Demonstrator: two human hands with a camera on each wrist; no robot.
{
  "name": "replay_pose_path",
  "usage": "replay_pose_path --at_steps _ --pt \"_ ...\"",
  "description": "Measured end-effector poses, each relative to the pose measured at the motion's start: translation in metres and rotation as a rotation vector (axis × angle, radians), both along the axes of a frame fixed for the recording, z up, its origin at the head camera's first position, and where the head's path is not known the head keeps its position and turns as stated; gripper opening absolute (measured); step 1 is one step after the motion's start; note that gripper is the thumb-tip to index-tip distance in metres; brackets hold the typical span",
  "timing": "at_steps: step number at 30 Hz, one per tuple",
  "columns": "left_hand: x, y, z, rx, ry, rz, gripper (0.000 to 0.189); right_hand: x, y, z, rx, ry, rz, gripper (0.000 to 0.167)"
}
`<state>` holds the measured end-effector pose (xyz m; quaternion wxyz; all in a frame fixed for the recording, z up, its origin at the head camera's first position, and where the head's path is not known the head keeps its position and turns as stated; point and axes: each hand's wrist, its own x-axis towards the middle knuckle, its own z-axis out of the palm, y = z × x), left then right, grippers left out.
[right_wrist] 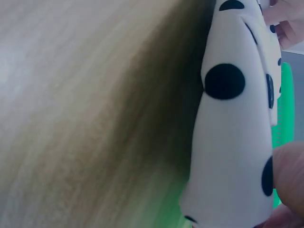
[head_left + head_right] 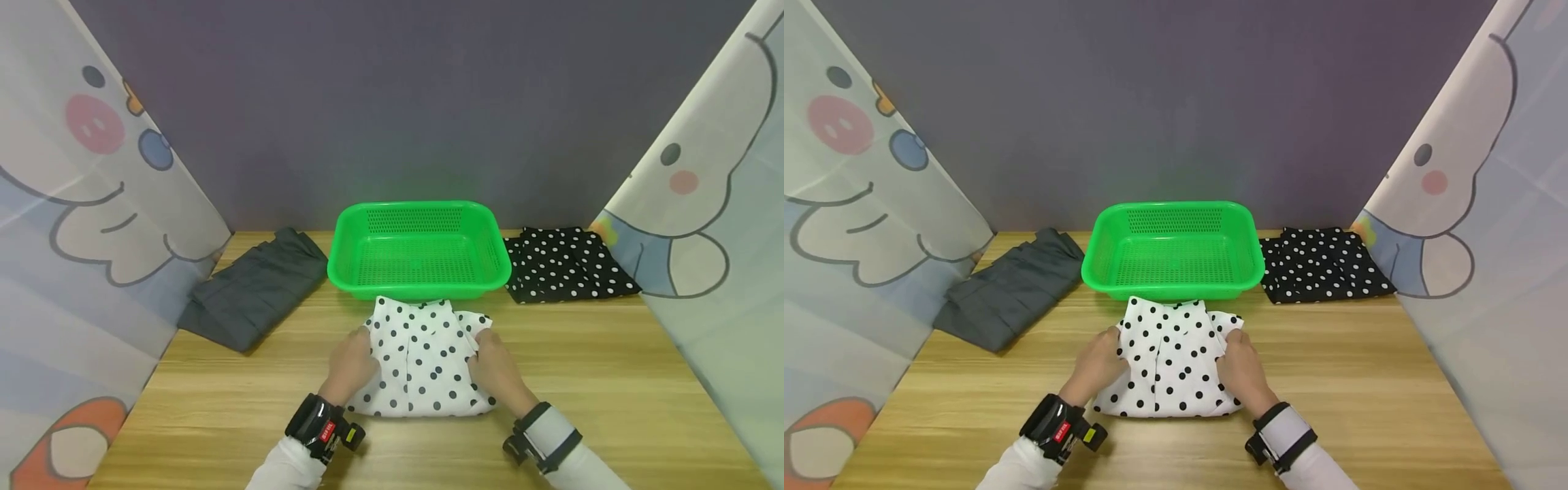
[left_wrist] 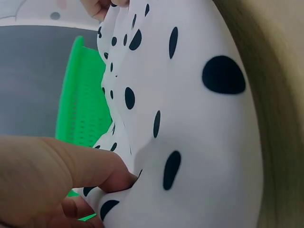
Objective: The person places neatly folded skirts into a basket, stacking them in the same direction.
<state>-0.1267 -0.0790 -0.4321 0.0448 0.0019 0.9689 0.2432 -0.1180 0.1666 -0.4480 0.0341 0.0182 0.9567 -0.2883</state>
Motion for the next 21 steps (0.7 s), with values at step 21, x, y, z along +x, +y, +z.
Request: replay_pose_path --at_steps 21 --pt "0.034 0.004 0.028 -0.002 0.189 0.003 0.039 0.028 0.009 0.017 0.007 0.238 -0.008 0.034"
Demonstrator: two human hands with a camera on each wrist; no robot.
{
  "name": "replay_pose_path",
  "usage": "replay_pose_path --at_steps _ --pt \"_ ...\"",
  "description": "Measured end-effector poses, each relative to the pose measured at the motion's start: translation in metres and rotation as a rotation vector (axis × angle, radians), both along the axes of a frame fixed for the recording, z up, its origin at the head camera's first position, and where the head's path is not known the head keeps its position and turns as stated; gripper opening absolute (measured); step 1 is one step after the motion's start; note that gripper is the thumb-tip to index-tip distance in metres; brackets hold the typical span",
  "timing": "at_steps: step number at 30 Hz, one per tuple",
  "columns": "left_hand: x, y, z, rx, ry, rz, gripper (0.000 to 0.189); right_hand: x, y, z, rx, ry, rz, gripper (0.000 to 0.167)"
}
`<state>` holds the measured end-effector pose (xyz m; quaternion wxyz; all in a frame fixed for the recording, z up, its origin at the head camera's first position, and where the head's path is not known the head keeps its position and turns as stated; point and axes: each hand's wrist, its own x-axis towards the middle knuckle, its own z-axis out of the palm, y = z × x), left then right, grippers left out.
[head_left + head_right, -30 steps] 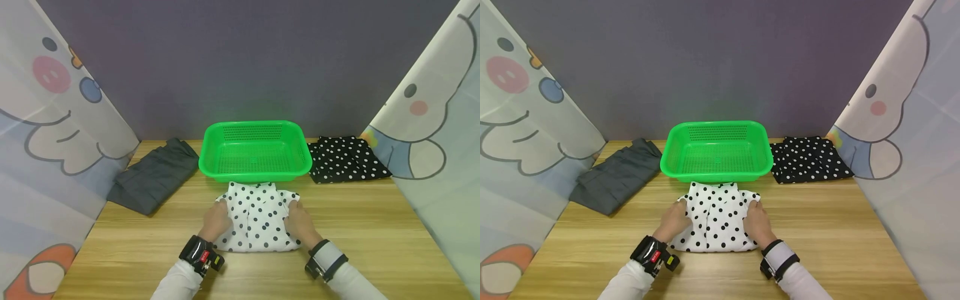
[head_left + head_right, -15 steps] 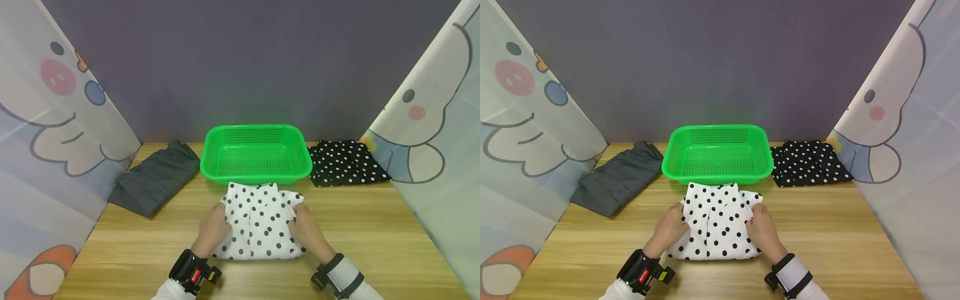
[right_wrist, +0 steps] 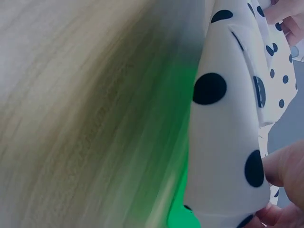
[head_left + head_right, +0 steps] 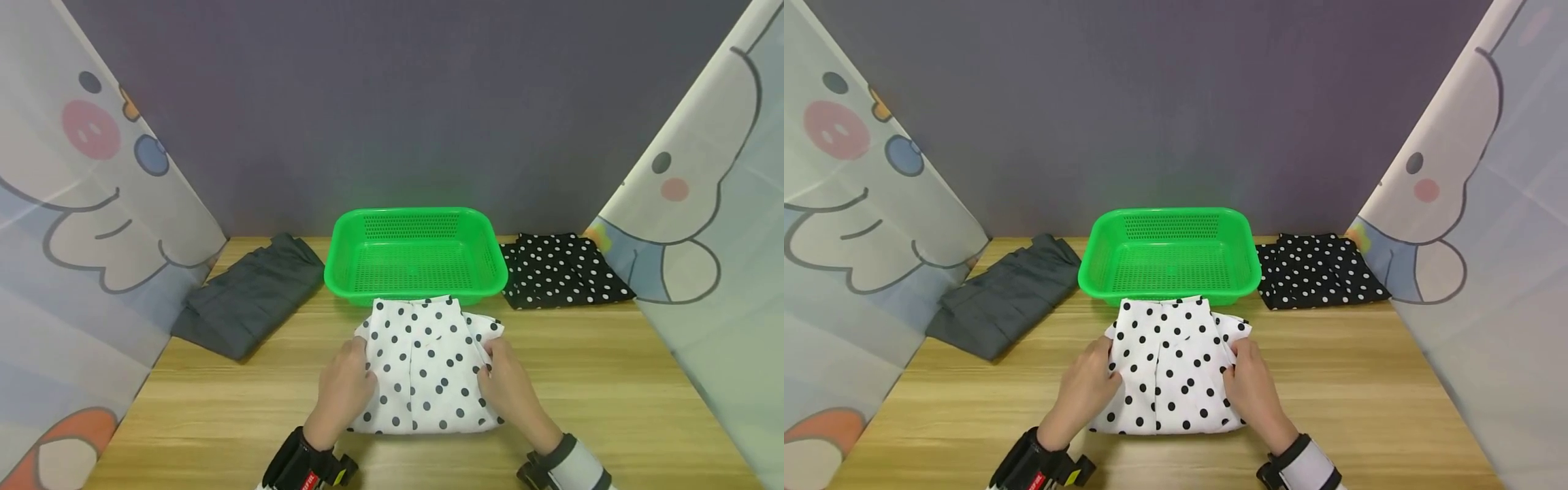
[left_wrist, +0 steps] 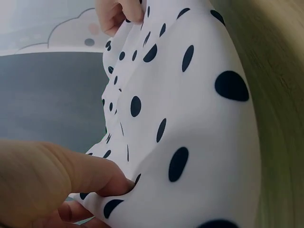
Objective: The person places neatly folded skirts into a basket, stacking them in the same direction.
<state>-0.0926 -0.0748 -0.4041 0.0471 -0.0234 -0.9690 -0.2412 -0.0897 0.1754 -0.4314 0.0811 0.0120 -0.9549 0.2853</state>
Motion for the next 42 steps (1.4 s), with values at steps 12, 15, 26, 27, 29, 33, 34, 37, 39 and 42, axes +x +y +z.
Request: replay_pose_path --at_steps 12,15,26,27,29,33,34,37,39,42 --pt "-0.019 0.000 0.028 -0.028 0.160 -0.031 0.042 -0.025 0.006 0.029 -0.042 0.095 0.054 0.033" --pt "-0.030 -0.001 0.034 -0.028 0.159 -0.039 0.039 -0.037 0.006 0.035 -0.047 0.100 0.060 0.033" --pt "-0.064 -0.001 0.048 -0.069 0.238 -0.040 0.025 -0.074 0.005 0.054 0.002 0.178 0.094 0.031" --pt "-0.068 -0.001 0.049 -0.067 0.242 -0.044 0.025 -0.078 0.004 0.057 0.009 0.182 0.091 0.031" --pt "-0.075 -0.002 0.053 -0.082 0.263 -0.049 0.023 -0.084 0.004 0.062 0.015 0.188 0.092 0.031" --pt "-0.090 -0.003 0.060 -0.101 0.304 -0.053 0.021 -0.097 0.002 0.071 0.035 0.182 0.091 0.030" --pt "-0.093 -0.004 0.062 -0.105 0.308 -0.050 0.020 -0.100 0.002 0.073 0.041 0.178 0.092 0.029" --pt "-0.102 -0.004 0.066 -0.107 0.303 -0.048 0.020 -0.110 0.001 0.078 0.053 0.166 0.096 0.029" --pt "-0.108 -0.003 0.069 -0.104 0.289 -0.050 0.020 -0.116 0.002 0.081 0.055 0.160 0.097 0.030" --pt "-0.120 -0.002 0.073 -0.104 0.269 -0.050 0.021 -0.128 0.002 0.085 0.055 0.153 0.102 0.031"
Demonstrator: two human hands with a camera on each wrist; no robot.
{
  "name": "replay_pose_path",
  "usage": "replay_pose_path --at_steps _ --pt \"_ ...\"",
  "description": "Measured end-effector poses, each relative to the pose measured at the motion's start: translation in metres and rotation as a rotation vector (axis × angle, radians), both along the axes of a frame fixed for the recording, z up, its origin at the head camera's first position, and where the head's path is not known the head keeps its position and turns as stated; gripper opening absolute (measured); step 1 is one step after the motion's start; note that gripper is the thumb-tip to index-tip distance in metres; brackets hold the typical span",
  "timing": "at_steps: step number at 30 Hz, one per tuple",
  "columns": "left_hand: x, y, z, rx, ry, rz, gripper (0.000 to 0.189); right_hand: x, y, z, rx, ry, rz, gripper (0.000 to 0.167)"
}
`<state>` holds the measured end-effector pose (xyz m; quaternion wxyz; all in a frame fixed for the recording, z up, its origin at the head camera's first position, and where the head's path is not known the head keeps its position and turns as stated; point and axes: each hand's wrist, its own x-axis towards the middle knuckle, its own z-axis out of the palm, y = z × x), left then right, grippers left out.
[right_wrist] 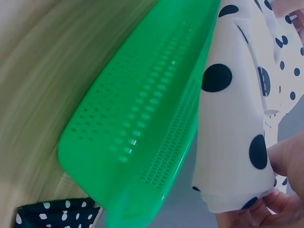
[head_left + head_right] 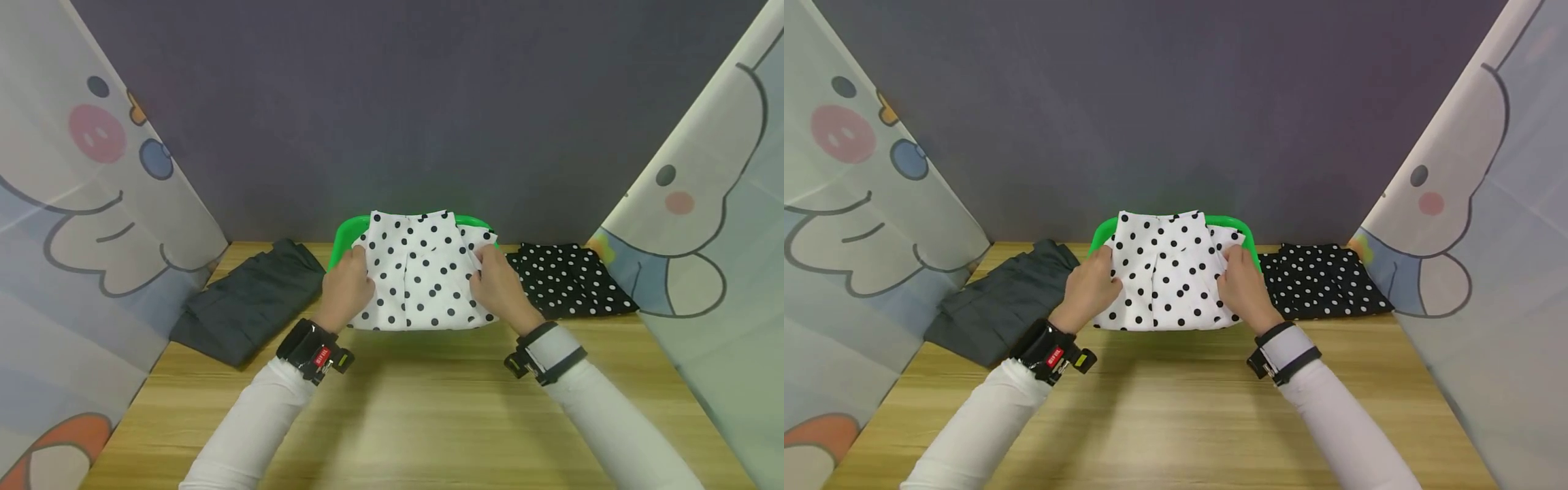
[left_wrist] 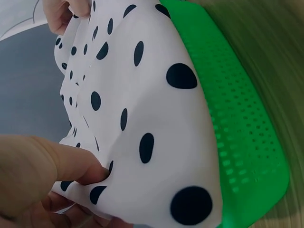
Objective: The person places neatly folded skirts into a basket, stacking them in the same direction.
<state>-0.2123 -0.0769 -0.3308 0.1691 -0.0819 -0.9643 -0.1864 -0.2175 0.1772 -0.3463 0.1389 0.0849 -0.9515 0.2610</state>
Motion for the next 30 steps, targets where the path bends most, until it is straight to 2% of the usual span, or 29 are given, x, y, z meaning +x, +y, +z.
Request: replay_pose_path --at_steps 8,12,18,25,30 --pt "-0.035 -0.002 0.004 -0.039 -0.068 0.022 0.027 -0.031 -0.007 0.006 0.009 -0.032 -0.001 0.032" --pt "-0.049 -0.001 0.005 -0.039 -0.104 0.035 0.031 -0.043 -0.010 0.008 0.024 -0.051 -0.016 0.032" --pt "-0.065 0.005 0.006 -0.062 -0.119 0.050 0.033 -0.060 -0.011 0.010 0.011 -0.111 -0.053 0.030" --pt "-0.085 0.016 -0.001 -0.109 -0.133 0.101 0.038 -0.078 -0.011 0.005 0.032 -0.185 -0.101 0.031" --pt "-0.095 0.020 -0.009 -0.127 -0.169 0.125 0.040 -0.087 -0.013 -0.004 0.066 -0.209 -0.087 0.035"
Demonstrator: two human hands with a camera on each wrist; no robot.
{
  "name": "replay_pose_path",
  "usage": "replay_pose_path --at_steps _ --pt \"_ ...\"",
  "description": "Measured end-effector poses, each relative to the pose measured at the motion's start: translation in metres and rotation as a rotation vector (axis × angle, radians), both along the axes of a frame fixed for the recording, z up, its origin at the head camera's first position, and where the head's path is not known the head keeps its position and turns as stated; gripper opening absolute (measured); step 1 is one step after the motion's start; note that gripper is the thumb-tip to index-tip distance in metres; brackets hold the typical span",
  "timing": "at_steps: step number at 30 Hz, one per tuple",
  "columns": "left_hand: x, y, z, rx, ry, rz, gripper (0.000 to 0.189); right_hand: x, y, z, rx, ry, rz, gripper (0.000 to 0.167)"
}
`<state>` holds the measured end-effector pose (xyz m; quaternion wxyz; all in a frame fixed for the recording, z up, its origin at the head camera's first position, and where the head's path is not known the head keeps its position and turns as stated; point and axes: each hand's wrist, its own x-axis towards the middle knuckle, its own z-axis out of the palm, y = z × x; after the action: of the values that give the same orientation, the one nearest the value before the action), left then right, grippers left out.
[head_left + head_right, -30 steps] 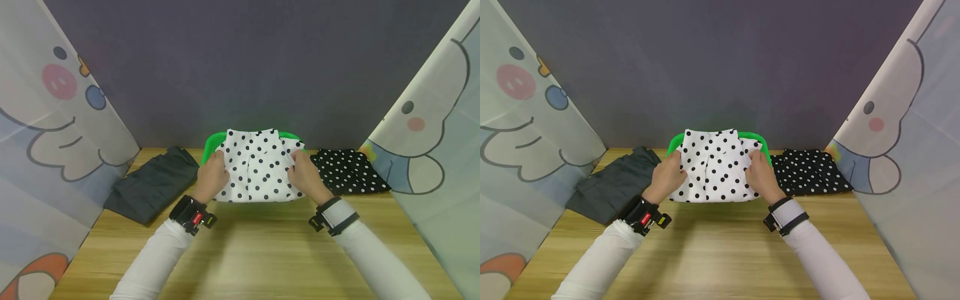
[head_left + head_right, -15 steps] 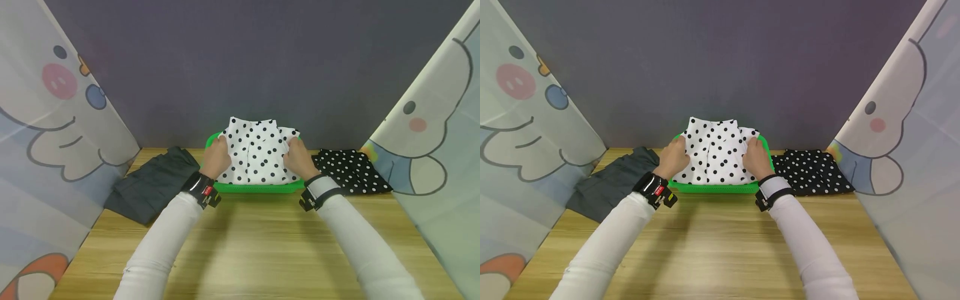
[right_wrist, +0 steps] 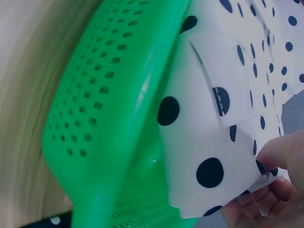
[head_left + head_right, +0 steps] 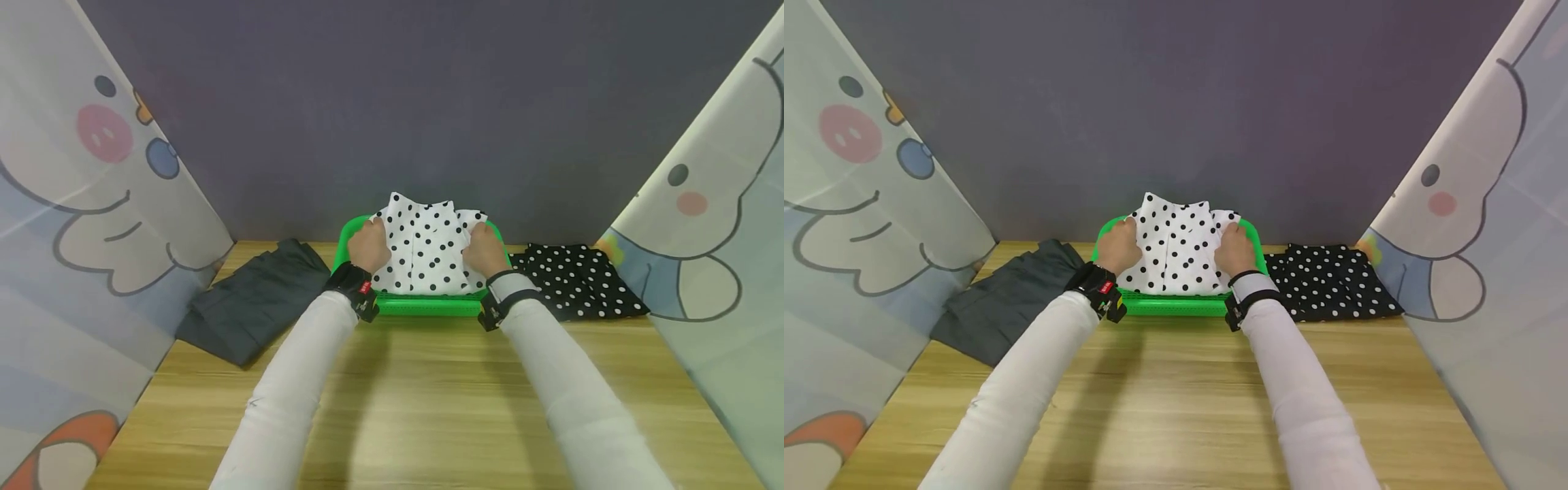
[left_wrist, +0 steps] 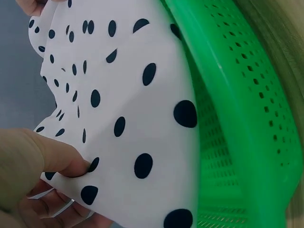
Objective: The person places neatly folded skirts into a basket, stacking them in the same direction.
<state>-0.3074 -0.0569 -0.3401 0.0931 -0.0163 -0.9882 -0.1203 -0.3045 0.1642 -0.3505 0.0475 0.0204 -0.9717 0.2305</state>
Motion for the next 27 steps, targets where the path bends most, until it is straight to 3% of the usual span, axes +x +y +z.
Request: replay_pose_path --at_steps 6,12,22,27 --pt "-0.014 0.002 -0.009 -0.020 -0.089 0.033 0.048 -0.010 -0.002 -0.009 -0.012 -0.118 -0.022 0.038" --pt "-0.025 0.008 -0.015 -0.017 -0.219 0.072 0.055 -0.021 -0.001 -0.012 0.019 -0.153 0.006 0.043" --pt "-0.037 0.012 -0.029 -0.007 -0.308 0.061 0.055 -0.031 0.001 -0.018 0.092 -0.266 0.035 0.048" --pt "-0.035 0.012 -0.032 -0.015 -0.356 0.054 0.043 -0.031 -0.003 -0.024 0.118 -0.332 0.040 0.052"
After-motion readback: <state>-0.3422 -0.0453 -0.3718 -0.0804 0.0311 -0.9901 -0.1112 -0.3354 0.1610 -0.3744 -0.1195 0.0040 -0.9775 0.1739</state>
